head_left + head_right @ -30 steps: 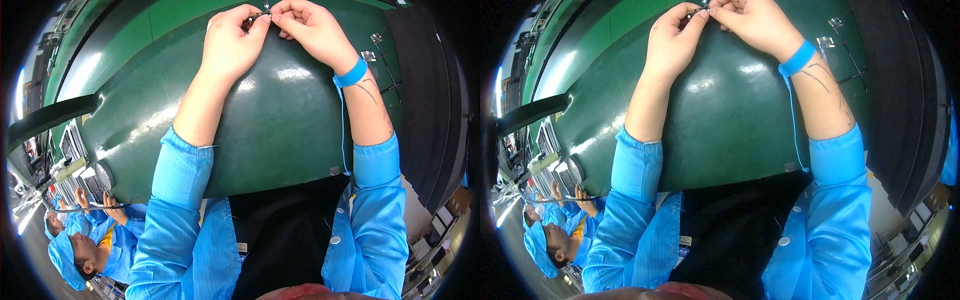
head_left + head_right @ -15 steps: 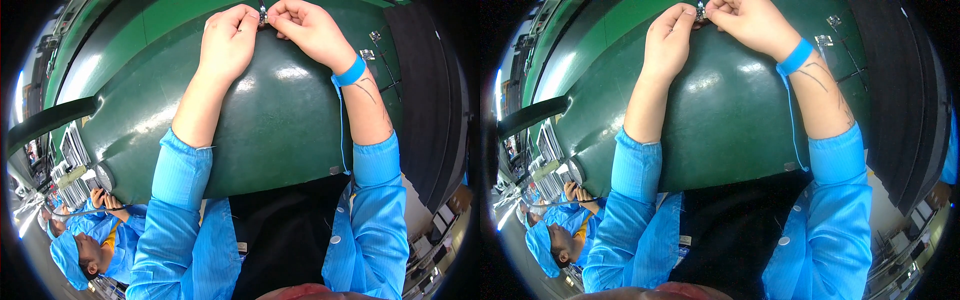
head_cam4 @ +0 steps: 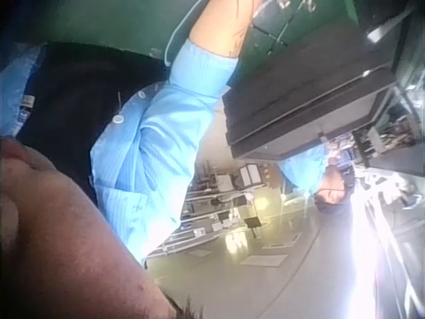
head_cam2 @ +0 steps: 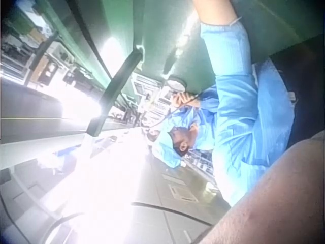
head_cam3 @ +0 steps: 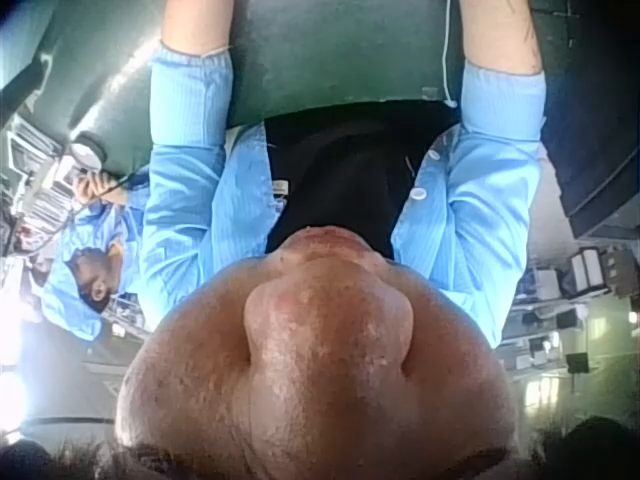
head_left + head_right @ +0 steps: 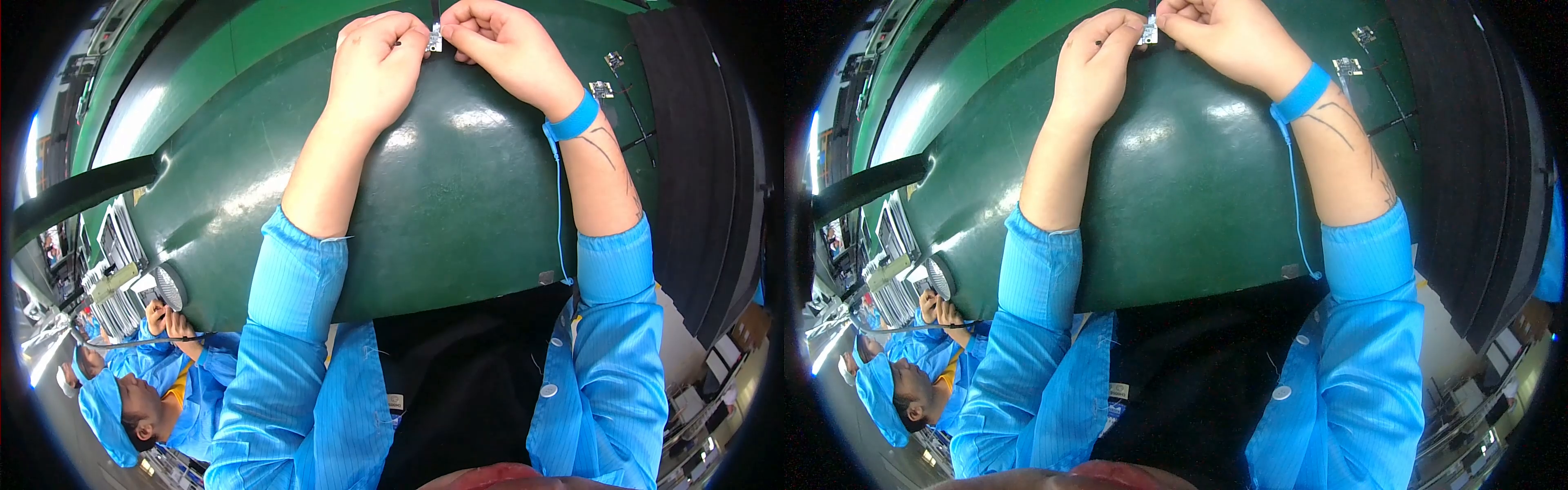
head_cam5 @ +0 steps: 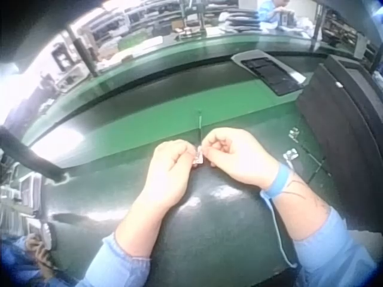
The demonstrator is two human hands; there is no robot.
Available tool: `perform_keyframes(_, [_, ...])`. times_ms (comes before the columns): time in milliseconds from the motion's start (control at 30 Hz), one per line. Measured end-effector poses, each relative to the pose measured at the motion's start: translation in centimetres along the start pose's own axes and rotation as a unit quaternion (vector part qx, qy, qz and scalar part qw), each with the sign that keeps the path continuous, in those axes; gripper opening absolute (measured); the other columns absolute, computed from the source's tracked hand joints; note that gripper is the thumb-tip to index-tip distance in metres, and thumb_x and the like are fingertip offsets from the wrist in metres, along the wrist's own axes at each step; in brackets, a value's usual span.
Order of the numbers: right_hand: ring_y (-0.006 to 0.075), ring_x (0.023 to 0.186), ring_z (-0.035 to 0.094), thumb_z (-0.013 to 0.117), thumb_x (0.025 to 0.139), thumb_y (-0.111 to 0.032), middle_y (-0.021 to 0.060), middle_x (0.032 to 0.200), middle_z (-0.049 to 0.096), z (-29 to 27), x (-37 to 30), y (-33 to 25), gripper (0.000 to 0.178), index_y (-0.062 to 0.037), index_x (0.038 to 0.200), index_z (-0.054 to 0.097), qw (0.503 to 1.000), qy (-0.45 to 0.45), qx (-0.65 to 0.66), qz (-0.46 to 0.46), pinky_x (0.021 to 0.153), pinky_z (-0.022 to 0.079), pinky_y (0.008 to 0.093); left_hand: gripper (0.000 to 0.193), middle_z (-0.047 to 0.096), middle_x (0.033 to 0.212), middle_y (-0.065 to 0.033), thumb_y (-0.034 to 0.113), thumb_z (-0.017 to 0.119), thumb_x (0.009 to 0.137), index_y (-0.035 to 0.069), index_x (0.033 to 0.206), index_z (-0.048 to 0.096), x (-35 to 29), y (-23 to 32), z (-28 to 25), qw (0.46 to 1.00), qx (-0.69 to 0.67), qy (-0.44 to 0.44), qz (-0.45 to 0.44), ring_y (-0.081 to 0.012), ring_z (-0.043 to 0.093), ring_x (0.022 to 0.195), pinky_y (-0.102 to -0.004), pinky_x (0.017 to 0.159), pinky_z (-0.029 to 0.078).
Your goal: The person assembles small electronic components and ribbon cables onto a screen frame at a factory workstation. This is done by hand and with tweezers.
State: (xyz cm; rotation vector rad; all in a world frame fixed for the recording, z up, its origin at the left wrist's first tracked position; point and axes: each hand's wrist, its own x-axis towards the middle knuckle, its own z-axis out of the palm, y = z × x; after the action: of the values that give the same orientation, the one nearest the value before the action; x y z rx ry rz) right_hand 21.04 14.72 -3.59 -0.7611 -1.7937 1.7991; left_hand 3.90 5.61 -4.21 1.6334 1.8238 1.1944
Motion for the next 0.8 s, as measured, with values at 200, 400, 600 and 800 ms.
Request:
perform_keyframes(200, [0.0084, 0.08, 0.064, 0.063, 0.098, -0.002, 0.0025, 0.089, 0.071, -0.07, -0.08, -0.17, 0.007, 0.0, 0.103, 0.068, 1.0, 0.002, -0.006, 0.001, 0.074, 0.053, 0.0229, 0.023, 0.072, 0.085, -0.0084, 0.019, 0.057, 0.094, 0.003, 0.086, 0.072, 0.04, -0.2, 0.08, 1.0, 0.012, 0.0, 0.018, -0.0282, 0.068, 0.092, -0.0401, 0.099, 0.046])
perform_keyframes(400, [0.0085, 0.078, 0.064, 0.063, 0.098, -0.002, 0.0023, 0.088, 0.07, -0.13, -0.22, -0.24, 0.006, -0.0003, 0.102, 0.068, 1.0, 0.009, 0.002, -0.001, 0.073, 0.052, 0.0229, 0.02, 0.073, 0.088, -0.0034, 0.019, 0.059, 0.091, 0.006, 0.083, 0.072, -0.08, -0.62, 0.21, 0.999, 0.02, -0.026, 0.034, -0.0231, 0.068, 0.089, -0.0411, 0.109, 0.039])
perform_keyframes(600, [0.0093, 0.077, 0.063, 0.063, 0.099, -0.003, 0.0028, 0.088, 0.07, -0.15, 0.05, -0.47, 0.01, 0.0005, 0.107, 0.068, 0.999, 0.015, 0.032, 0.009, 0.073, 0.053, 0.024, 0.017, 0.072, 0.086, -0.0007, 0.018, 0.063, 0.084, 0.006, 0.074, 0.071, -0.14, -0.45, -0.12, 0.997, 0.035, -0.033, 0.053, -0.0198, 0.068, 0.083, -0.0434, 0.113, 0.036])
perform_keyframes(800, [0.0097, 0.077, 0.063, 0.062, 0.1, -0.006, 0.0033, 0.09, 0.07, -0.69, -0.1, -0.85, 0.018, 0.001, 0.115, 0.068, 0.998, 0.007, 0.052, 0.022, 0.074, 0.053, 0.0244, 0.017, 0.072, 0.084, -0.0002, 0.018, 0.064, 0.083, 0.005, 0.073, 0.069, -0.27, -0.17, -0.08, 0.995, 0.056, -0.038, 0.069, -0.02, 0.067, 0.082, -0.0441, 0.112, 0.037])
